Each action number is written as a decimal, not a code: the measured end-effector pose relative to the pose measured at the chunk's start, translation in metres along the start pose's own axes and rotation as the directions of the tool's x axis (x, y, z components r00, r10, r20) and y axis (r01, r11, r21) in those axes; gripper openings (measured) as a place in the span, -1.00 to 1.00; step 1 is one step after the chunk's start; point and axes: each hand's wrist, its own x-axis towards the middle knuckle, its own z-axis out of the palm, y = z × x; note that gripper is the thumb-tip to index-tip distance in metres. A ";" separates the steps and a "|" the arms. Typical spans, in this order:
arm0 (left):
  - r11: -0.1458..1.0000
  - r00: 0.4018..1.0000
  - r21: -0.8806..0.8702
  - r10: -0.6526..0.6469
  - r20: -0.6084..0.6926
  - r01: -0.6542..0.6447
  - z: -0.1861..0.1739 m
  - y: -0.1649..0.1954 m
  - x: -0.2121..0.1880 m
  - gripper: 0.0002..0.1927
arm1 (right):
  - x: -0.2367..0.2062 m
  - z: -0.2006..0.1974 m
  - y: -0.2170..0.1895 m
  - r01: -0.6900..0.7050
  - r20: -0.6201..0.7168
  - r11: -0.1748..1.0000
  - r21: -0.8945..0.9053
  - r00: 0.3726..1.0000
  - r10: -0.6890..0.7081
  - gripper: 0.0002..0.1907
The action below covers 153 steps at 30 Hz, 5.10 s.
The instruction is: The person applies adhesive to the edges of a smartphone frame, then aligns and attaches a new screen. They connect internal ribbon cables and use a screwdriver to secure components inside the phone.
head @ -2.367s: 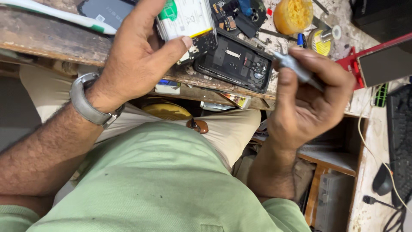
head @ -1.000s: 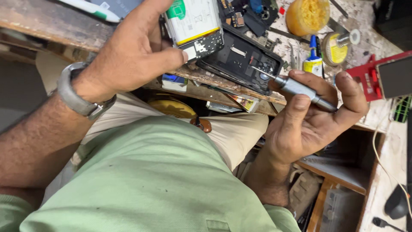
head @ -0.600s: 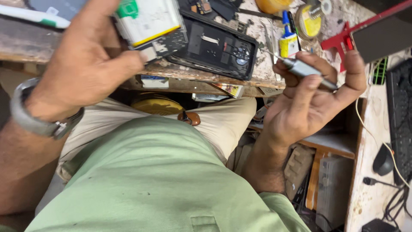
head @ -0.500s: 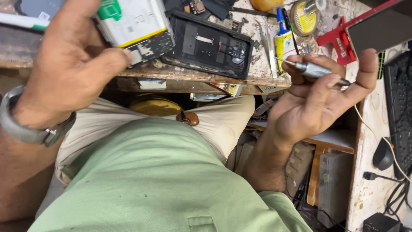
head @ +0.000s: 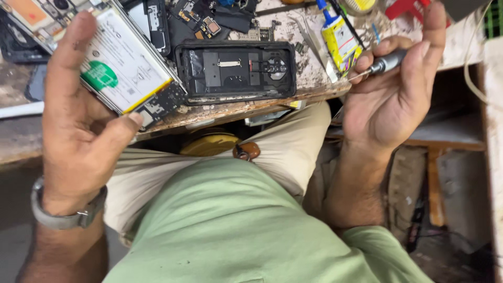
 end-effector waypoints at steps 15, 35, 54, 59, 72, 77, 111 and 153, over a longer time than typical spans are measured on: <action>0.997 0.997 0.000 0.082 0.013 -0.082 -0.018 -0.016 -0.007 -0.03 | -0.010 0.035 0.019 -0.078 0.151 0.982 -0.172 0.983 0.104 -0.53; 0.942 0.975 -0.329 0.006 0.223 0.070 -0.020 0.018 -0.015 -0.04 | -0.059 0.126 0.062 -0.162 0.391 0.731 -0.663 0.758 0.522 -0.49; 0.970 0.921 0.244 -0.101 0.376 0.007 0.005 0.036 -0.008 -0.05 | -0.031 0.105 0.064 -0.078 0.418 0.758 -0.648 0.795 0.440 -0.72; 0.956 0.919 0.293 -0.127 0.372 0.014 0.004 0.036 -0.009 -0.03 | -0.032 0.108 0.066 0.097 0.507 0.726 -0.681 0.778 0.372 -0.76; 0.951 0.893 0.273 -0.246 0.378 0.146 -0.007 0.035 -0.012 -0.01 | -0.026 0.108 0.073 -0.085 0.438 0.730 -0.679 0.751 0.494 -0.72; 0.968 0.937 0.250 -0.061 0.344 -0.029 -0.007 0.034 -0.013 -0.01 | -0.035 0.106 0.085 0.030 0.472 0.745 -0.667 0.790 0.391 -0.68; 0.972 0.952 0.232 -0.043 0.304 -0.030 -0.002 0.028 -0.021 0.01 | -0.033 0.112 0.081 -0.339 0.404 0.781 -0.524 0.708 0.579 -0.64; 0.995 0.962 0.083 0.025 0.273 -0.050 0.003 0.035 -0.026 -0.02 | -0.040 0.116 0.068 -0.159 0.408 0.779 -0.607 0.778 0.477 -0.70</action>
